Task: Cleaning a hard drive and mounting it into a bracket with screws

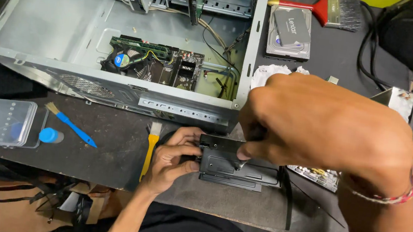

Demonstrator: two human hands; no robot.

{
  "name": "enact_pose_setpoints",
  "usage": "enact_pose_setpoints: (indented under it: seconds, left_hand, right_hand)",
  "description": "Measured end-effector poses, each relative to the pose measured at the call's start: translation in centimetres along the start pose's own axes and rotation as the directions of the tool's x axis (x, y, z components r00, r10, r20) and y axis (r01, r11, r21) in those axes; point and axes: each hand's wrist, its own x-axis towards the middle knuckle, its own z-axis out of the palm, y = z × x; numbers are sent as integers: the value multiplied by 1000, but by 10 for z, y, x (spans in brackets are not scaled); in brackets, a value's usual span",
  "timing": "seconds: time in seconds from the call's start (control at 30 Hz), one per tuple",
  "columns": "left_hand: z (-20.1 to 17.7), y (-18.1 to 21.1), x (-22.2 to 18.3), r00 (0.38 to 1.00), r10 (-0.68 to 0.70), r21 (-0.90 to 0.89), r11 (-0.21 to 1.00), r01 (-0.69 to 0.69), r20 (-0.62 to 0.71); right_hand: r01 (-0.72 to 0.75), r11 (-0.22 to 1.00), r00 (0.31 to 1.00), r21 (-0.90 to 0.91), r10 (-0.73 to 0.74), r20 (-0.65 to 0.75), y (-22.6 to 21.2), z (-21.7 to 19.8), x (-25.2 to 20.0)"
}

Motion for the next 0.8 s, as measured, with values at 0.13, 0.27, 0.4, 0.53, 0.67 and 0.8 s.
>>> enact_pose_setpoints:
  seconds: [0.13, 0.27, 0.4, 0.53, 0.67, 0.8]
  left_hand:
    - [1, -1, -2, 1000, 3, -23, 1000, -4, -26]
    - [1, -3, -2, 999, 11, -33, 999, -12, -32]
    - [0, -1, -1, 1000, -3, -8, 1000, 3, -19]
    - [-1, -5, -4, 998, -42, 15, 999, 43, -36]
    - [-2, -6, -4, 998, -55, 45, 997, 57, -39]
    - [-2, 1, -4, 996, -80, 114, 990, 84, -36]
  right_hand:
    - [-31, 982, 997, -185, 18, -73, -2, 9, 5]
    - [66, 966, 995, -249, -82, -54, 0, 16, 8]
    - [166, 980, 985, -106, -169, -23, -5, 22, 6]
    - [149, 986, 989, -69, -147, 26, -15, 22, 9]
    - [145, 984, 989, -101, -148, -24, -19, 20, 10]
    - [150, 973, 968, -174, -181, -176, -19, 36, 15]
